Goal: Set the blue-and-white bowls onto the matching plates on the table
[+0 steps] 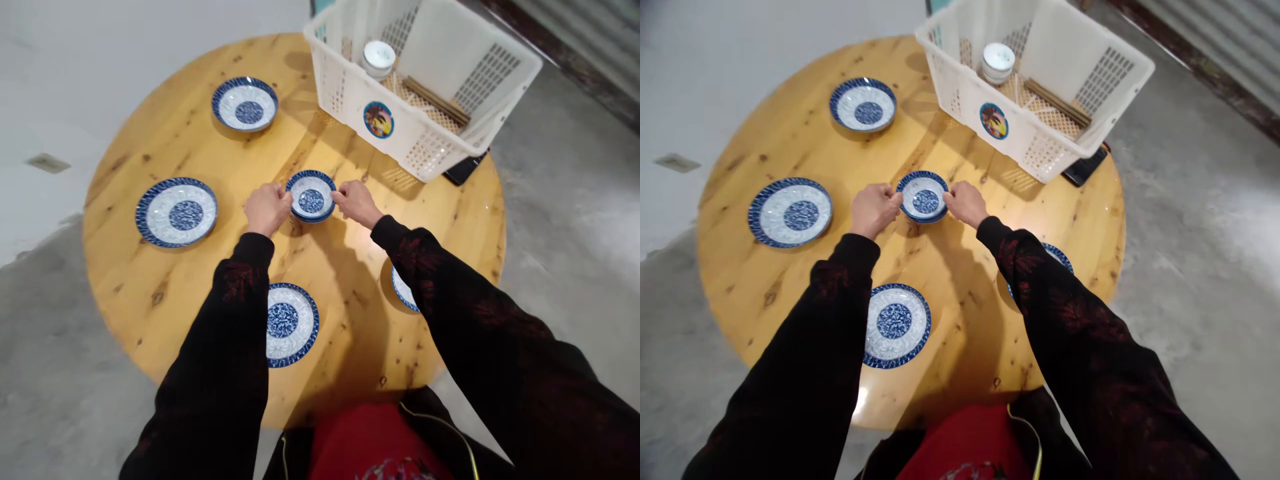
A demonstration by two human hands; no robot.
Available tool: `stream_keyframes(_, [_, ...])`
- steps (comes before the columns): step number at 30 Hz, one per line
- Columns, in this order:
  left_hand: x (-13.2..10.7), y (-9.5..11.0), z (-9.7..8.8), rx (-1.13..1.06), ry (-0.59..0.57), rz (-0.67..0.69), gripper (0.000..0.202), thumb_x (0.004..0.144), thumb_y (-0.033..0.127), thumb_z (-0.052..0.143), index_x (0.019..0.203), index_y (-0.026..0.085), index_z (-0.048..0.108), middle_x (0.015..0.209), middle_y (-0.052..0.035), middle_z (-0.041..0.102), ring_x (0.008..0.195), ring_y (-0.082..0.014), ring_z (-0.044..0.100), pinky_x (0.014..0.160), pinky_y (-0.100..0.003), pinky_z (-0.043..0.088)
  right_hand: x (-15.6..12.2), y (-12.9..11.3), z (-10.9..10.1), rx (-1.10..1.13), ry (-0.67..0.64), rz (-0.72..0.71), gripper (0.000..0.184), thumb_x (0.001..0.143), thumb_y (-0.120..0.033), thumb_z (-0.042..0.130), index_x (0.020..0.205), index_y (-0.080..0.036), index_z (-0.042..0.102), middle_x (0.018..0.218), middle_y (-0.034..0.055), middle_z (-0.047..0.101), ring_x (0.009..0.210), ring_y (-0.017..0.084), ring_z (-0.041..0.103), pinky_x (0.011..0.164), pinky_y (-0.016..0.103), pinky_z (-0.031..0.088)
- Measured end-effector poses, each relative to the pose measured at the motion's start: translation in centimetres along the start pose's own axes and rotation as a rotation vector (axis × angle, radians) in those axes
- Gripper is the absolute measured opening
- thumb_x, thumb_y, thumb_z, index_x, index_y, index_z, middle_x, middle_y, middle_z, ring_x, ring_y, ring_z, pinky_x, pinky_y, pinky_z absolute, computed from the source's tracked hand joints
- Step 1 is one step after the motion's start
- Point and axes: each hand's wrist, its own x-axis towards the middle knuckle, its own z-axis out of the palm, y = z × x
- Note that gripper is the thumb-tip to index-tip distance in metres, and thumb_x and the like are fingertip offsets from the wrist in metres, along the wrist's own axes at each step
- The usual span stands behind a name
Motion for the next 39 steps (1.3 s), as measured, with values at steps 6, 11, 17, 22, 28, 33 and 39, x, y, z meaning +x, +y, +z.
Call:
stream_keyframes(6, [0.0, 0.6, 0.3, 0.119, 0.087, 0.005, 0.017, 0.079, 0.027, 0.049, 0.074, 0.015, 0.06, 0.074, -0.0036, 0.067, 0.07, -0.0148, 0.051, 0.071, -0.029, 0.041, 0.3, 0.5, 0.4, -0.113, 0.051, -0.052, 0.017, 0.085, -0.026, 0.046, 0.069, -0.019, 0.048, 0.076, 0.0101, 0.063, 0.085, 0.024, 0.06, 0.073, 0.033, 0.045])
stream_keyframes(11, [-0.9, 1.5, -0.3, 0.157, 0.151, 0.041, 0.02, 0.084, 0.028, 0.047, 0.08, 0.015, 0.061, 0.08, -0.0037, 0.067, 0.087, -0.0187, 0.057, 0.076, -0.029, 0.04, -0.3, 0.5, 0.1, -0.086, 0.045, -0.044, 0.017, 0.085, -0.024, 0.044, 0.068, -0.02, 0.045, 0.076, 0.0097, 0.062, 0.085, 0.025, 0.059, 0.074, 0.034, 0.044])
stream_keyframes(17, [-3.7, 4.8, -2.4, 0.266, 0.218, 0.127, 0.022, 0.086, 0.03, 0.046, 0.079, 0.017, 0.062, 0.078, -0.0042, 0.064, 0.082, -0.0208, 0.06, 0.075, -0.032, 0.042, -3.0, -0.1, -2.9, 0.009, 0.101, -0.065, 0.023, 0.087, -0.022, 0.045, 0.064, -0.02, 0.04, 0.063, 0.002, 0.052, 0.073, 0.018, 0.056, 0.069, 0.027, 0.041])
stream_keyframes(22, [-6.0, 8.3, -1.6, 0.166, 0.226, 0.217, 0.022, 0.086, 0.026, 0.045, 0.079, 0.016, 0.062, 0.076, -0.0024, 0.062, 0.077, -0.0166, 0.059, 0.078, -0.031, 0.043, -6.7, 0.9, -8.2, 0.024, 0.168, -0.046, 0.027, 0.084, -0.019, 0.047, 0.06, -0.019, 0.035, 0.059, -0.0025, 0.038, 0.062, 0.011, 0.049, 0.061, 0.022, 0.035])
stream_keyframes(28, [-10.3, 12.8, 3.8, -0.019, 0.045, 0.304, 0.027, 0.087, 0.03, 0.045, 0.071, 0.014, 0.058, 0.072, -0.0019, 0.059, 0.079, -0.0153, 0.059, 0.081, -0.03, 0.042, -14.3, 6.5, -12.5, 0.043, 0.246, 0.048, 0.023, 0.079, -0.015, 0.049, 0.059, -0.019, 0.039, 0.059, -0.0015, 0.04, 0.063, 0.012, 0.046, 0.061, 0.024, 0.038])
stream_keyframes(33, [-13.9, 14.8, 9.1, -0.083, -0.187, 0.36, 0.026, 0.087, 0.033, 0.043, 0.073, 0.017, 0.058, 0.074, -0.0043, 0.064, 0.08, -0.0176, 0.059, 0.076, -0.03, 0.042, -20.9, 11.3, -12.9, 0.075, 0.236, 0.213, 0.02, 0.074, -0.016, 0.052, 0.056, -0.019, 0.044, 0.052, -0.0002, 0.043, 0.057, 0.013, 0.045, 0.056, 0.026, 0.037])
stream_keyframes(39, [-15.1, 15.6, 12.8, -0.068, -0.401, 0.405, 0.022, 0.082, 0.03, 0.045, 0.069, 0.019, 0.058, 0.071, -0.0052, 0.067, 0.075, -0.019, 0.059, 0.074, -0.031, 0.042, -25.0, 14.5, -11.7, 0.109, 0.224, 0.363, 0.021, 0.072, -0.021, 0.052, 0.052, -0.02, 0.046, 0.045, -0.0006, 0.044, 0.05, 0.013, 0.047, 0.05, 0.025, 0.034])
